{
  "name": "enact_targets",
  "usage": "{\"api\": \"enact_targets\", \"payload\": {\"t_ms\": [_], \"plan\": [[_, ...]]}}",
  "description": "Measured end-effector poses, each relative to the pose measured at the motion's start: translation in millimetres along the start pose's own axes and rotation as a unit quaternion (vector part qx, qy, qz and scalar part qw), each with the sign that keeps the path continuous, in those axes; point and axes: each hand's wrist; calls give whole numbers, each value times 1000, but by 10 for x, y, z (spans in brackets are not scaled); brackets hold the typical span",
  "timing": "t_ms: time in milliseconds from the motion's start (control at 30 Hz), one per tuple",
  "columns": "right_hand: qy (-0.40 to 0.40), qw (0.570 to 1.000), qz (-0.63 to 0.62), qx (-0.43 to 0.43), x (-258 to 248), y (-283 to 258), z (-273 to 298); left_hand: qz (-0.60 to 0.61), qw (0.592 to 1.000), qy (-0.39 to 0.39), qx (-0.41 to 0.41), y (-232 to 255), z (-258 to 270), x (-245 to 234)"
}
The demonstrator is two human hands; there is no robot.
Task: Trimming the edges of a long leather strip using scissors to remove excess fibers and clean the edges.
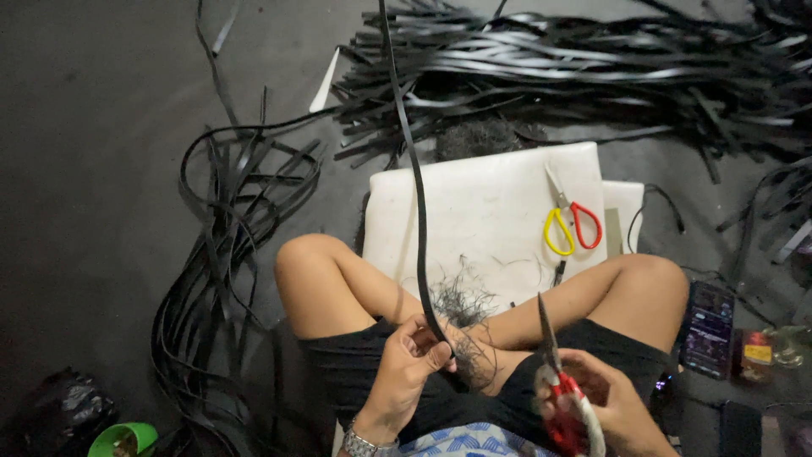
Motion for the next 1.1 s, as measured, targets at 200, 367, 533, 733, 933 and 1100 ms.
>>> {"api": "enact_targets", "payload": {"t_ms": [200, 367, 533, 733, 933, 1100], "plan": [[-57, 998, 34, -7, 519, 86, 56, -46, 998, -11, 30, 98, 41, 72], [23, 951, 292, -98, 1020, -341, 144, -93, 995, -3, 32, 110, 78, 126], [-23, 901, 406, -153, 1147, -481, 84, -128, 991, 11, 39, 104, 116, 186], [-52, 866, 449, -214, 1184, -537, 81, -144, 989, 27, 28, 52, 149, 149], [-56, 868, 447, -210, 1169, -501, 72, -206, 977, 40, 32, 71, 154, 174], [-51, 855, 461, -232, 1119, -417, 52, -197, 979, 35, 22, 59, 167, 176]]}}
Point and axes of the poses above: each hand's wrist, its own z-axis away from the middle knuckle, its own x-axis out of the palm, y = z × x, and after that the axes turned 2 degrees about -y, right-handed
